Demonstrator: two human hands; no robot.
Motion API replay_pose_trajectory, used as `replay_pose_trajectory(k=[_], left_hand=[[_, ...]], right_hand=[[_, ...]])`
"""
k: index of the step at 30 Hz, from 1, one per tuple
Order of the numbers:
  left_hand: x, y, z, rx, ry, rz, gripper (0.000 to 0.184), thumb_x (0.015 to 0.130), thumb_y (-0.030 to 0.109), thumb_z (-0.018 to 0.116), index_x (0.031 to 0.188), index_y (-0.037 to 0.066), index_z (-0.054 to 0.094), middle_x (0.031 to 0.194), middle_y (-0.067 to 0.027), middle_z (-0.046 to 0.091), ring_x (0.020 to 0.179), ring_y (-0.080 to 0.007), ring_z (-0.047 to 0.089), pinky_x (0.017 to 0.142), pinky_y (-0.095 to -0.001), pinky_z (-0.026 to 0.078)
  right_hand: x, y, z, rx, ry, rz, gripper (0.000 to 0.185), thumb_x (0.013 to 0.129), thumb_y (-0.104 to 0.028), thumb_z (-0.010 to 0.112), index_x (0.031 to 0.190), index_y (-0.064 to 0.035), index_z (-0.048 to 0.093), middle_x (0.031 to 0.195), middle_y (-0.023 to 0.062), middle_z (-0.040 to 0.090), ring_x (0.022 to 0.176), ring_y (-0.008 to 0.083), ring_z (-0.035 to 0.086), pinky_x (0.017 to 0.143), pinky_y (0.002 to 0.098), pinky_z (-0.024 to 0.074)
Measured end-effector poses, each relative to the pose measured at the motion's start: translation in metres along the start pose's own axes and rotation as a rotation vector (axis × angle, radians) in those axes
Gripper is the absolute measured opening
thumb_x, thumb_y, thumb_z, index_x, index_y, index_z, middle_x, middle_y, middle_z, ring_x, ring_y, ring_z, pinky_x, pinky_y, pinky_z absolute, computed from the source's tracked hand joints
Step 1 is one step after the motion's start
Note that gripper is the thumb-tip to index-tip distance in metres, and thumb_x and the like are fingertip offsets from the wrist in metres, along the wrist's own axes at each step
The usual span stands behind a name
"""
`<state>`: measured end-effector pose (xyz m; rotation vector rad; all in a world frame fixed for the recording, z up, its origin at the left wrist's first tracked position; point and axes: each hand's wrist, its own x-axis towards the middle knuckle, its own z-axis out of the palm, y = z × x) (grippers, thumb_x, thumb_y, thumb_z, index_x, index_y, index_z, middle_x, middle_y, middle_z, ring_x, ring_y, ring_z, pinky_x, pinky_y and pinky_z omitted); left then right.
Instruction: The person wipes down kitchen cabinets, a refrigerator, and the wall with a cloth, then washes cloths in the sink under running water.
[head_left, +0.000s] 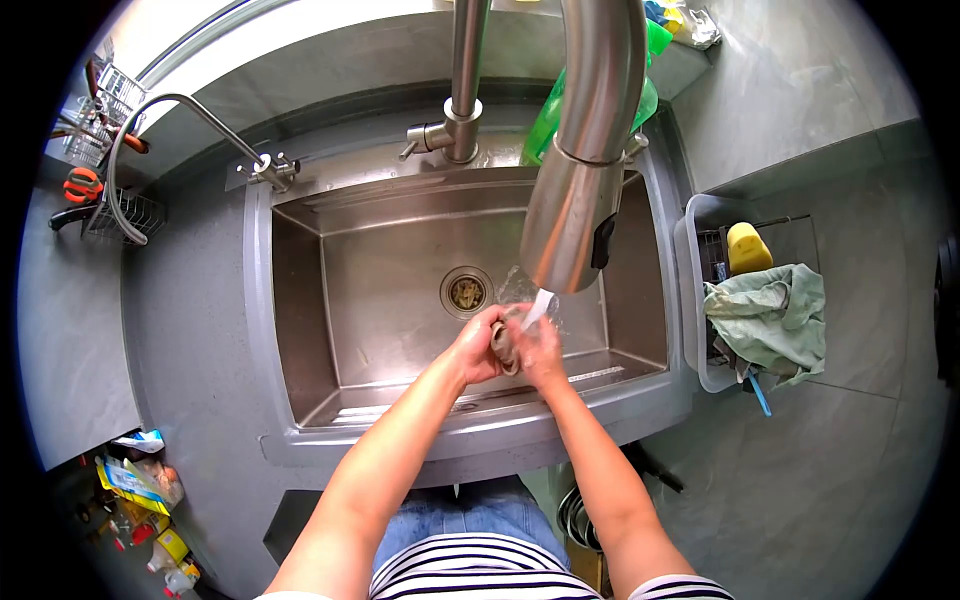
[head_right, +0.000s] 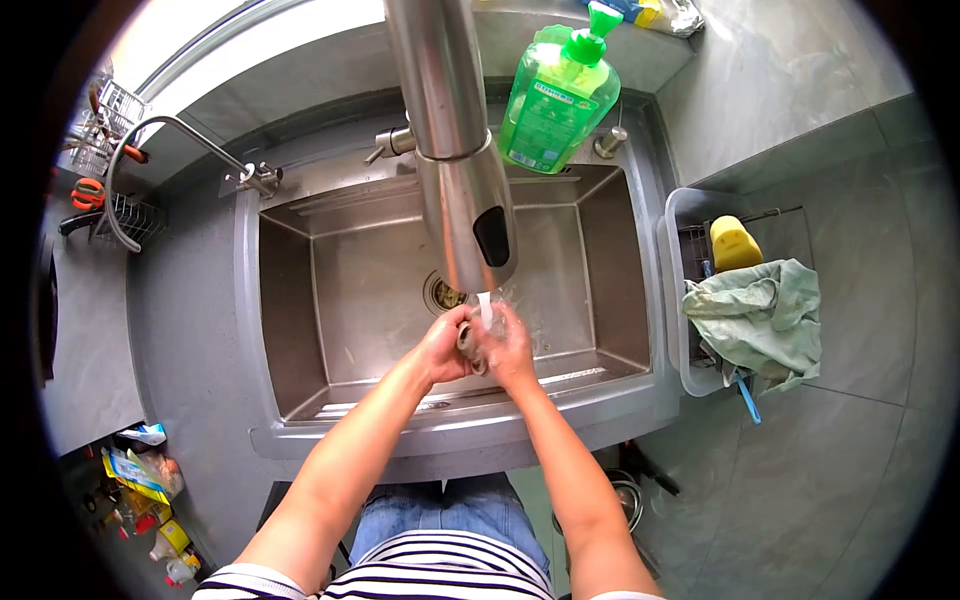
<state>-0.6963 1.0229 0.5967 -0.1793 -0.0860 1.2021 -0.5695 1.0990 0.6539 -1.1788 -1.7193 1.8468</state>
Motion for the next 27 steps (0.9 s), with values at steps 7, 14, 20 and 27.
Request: replay_pose_trajectory(k=[7,14,20,27], left_hand=[[0.005,-0.002,-0.002,0.057,0.396,-0.016,0.068,0.091,0.072,0.038,0.122,0.015,0.058,0.115,-0.0082,0.064,0.098,-0.0213,0.065,0.081,-0.0421,0.057],[0.022,-0.016,0.027,0.256,0.628,0.214,0.057,0.099,0.060,0.032,0.116,0.012,0.060,0.111,-0.0088,0.065,0.099,-0.0227,0.065,0.082,-0.0398,0.056],[0.006,-0.011,0.076,0.264,0.790,0.112,0.074,0.095,0.071,0.025,0.123,0.009,0.055,0.114,-0.0093,0.064,0.104,-0.0260,0.063,0.091,-0.0444,0.053],[0.019,-0.013,0.040,-0.058,0.751,0.266,0.064,0.100,0.059,0.031,0.111,0.003,0.060,0.104,-0.0138,0.065,0.097,-0.0269,0.064,0.087,-0.0420,0.054]], right_hand=[[-0.024,-0.035,0.011,-0.704,-0.067,-0.714,0.025,0.079,-0.020,0.073,0.093,-0.0054,0.058,0.105,0.0111,0.058,0.095,0.0324,0.055,0.085,0.0419,0.0441],[-0.003,-0.015,0.019,-0.473,0.141,-0.469,0.026,0.088,-0.020,0.065,0.104,-0.0022,0.057,0.110,0.0164,0.059,0.103,0.0347,0.055,0.089,0.0422,0.0441],[-0.004,-0.026,0.013,-0.459,-0.086,-0.423,0.032,0.085,-0.025,0.069,0.105,-0.0032,0.057,0.110,0.0144,0.061,0.106,0.0346,0.056,0.090,0.0437,0.0456],[-0.008,-0.027,0.009,-0.709,-0.059,-0.640,0.030,0.086,-0.027,0.066,0.101,-0.0036,0.058,0.104,0.0183,0.060,0.102,0.0376,0.056,0.086,0.0448,0.0458]])
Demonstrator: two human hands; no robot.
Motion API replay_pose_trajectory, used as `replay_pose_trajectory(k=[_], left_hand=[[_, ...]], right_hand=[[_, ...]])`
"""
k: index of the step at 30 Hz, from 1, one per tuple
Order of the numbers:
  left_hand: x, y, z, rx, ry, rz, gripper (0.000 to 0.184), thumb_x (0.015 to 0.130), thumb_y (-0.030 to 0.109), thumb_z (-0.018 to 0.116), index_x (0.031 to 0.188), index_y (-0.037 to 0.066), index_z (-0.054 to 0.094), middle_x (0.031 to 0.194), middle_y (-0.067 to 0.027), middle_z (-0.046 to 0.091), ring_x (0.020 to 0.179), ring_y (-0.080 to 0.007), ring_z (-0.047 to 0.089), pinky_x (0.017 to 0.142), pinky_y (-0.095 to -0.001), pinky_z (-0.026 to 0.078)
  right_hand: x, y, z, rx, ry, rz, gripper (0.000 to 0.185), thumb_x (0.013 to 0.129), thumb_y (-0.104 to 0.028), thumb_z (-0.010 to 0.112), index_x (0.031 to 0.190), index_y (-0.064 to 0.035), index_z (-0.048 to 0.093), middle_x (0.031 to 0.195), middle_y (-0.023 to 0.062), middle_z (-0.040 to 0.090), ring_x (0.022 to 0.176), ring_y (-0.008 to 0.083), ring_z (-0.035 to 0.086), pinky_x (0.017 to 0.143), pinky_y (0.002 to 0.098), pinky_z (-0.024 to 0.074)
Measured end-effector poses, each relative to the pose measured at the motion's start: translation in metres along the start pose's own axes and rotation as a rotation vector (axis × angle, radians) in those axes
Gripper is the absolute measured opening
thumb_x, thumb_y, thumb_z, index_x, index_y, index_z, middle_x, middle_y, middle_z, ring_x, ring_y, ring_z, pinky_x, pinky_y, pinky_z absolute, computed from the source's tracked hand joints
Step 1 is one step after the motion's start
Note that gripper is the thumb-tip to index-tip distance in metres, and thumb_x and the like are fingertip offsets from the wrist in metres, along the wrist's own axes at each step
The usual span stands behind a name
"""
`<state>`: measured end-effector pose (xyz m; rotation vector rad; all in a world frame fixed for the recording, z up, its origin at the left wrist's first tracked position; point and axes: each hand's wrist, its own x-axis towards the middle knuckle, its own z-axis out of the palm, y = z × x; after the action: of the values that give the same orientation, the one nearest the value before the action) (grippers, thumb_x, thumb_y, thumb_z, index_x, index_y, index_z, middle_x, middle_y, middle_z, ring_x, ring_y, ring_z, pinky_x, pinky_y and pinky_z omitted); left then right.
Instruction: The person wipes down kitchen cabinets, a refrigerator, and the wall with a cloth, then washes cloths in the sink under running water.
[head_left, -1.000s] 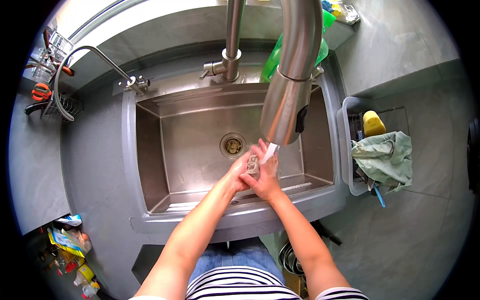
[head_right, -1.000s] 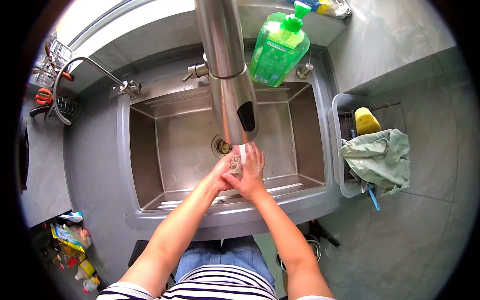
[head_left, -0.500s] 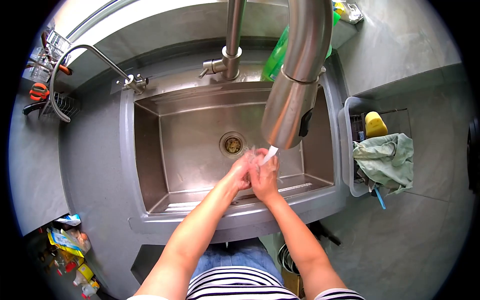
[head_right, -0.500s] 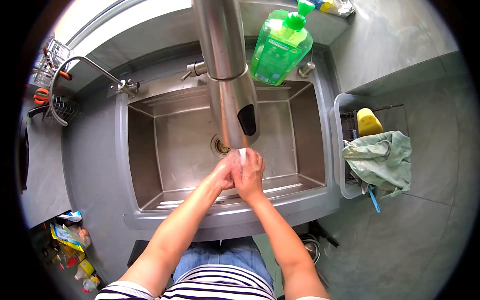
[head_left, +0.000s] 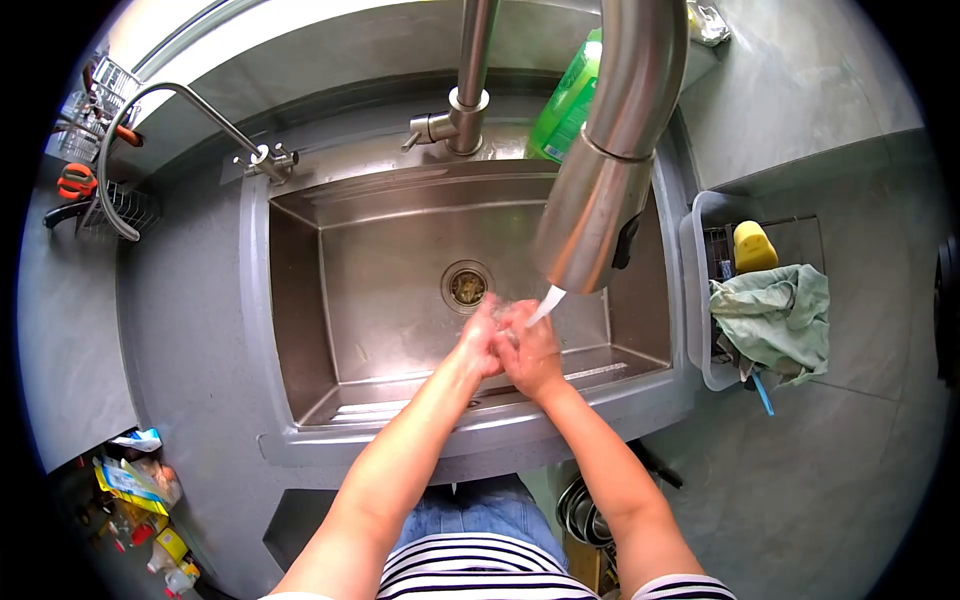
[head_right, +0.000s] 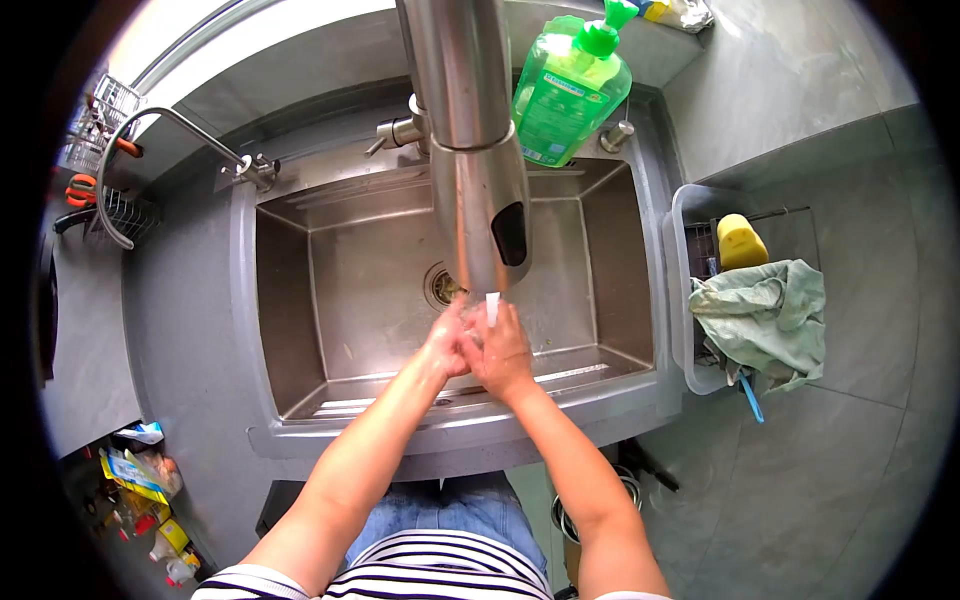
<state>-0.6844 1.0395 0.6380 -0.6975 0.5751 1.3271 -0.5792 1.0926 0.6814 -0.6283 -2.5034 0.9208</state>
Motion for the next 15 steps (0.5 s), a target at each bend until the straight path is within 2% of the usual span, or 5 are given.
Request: replay_pose_trajectory(k=[5,8,11,12,15], left_hand=[[0.011,-0.015,0.002,0.401,0.143,0.280,0.042,0.102,0.039,0.040,0.101,0.002,0.061,0.091,-0.0110,0.064,0.083,-0.0221,0.062,0.072,-0.0362,0.052],[0.002,-0.009,-0.004,0.716,0.143,0.363,0.035,0.100,0.035,0.042,0.109,0.005,0.059,0.096,-0.0115,0.063,0.085,-0.0197,0.059,0.071,-0.0345,0.049],[-0.015,-0.011,0.011,0.658,0.151,0.417,0.041,0.098,0.040,0.043,0.128,0.012,0.048,0.116,-0.0122,0.059,0.101,-0.0209,0.058,0.077,-0.0390,0.050],[-0.028,-0.007,0.018,0.667,0.107,0.341,0.062,0.096,0.055,0.044,0.144,0.019,0.028,0.135,-0.0118,0.048,0.118,-0.0240,0.051,0.085,-0.0459,0.049],[-0.049,0.009,0.032,0.400,0.023,0.093,0.083,0.090,0.072,0.041,0.150,0.018,0.022,0.141,-0.0096,0.045,0.125,-0.0212,0.047,0.100,-0.0463,0.041]], right_hand=[[0.001,0.011,0.021,0.251,-0.047,0.640,0.027,0.094,-0.029,0.059,0.103,-0.0034,0.058,0.098,0.0180,0.064,0.091,0.0343,0.061,0.080,0.0400,0.0467],[0.007,0.018,0.027,0.512,0.020,0.776,0.028,0.100,-0.029,0.050,0.100,-0.0018,0.059,0.100,0.0107,0.064,0.089,0.0221,0.060,0.080,0.0339,0.0459],[0.013,0.008,0.029,0.620,0.267,0.720,0.028,0.097,-0.030,0.057,0.096,-0.0021,0.063,0.094,0.0117,0.067,0.088,0.0260,0.063,0.078,0.0362,0.0481],[0.008,0.018,0.037,0.506,0.284,0.643,0.023,0.094,-0.025,0.061,0.095,-0.0021,0.062,0.093,0.0118,0.067,0.088,0.0273,0.064,0.080,0.0366,0.0486],[0.002,0.008,0.022,0.398,0.075,0.332,0.027,0.089,-0.025,0.069,0.102,-0.0029,0.060,0.098,0.0126,0.066,0.094,0.0274,0.063,0.087,0.0377,0.0473]])
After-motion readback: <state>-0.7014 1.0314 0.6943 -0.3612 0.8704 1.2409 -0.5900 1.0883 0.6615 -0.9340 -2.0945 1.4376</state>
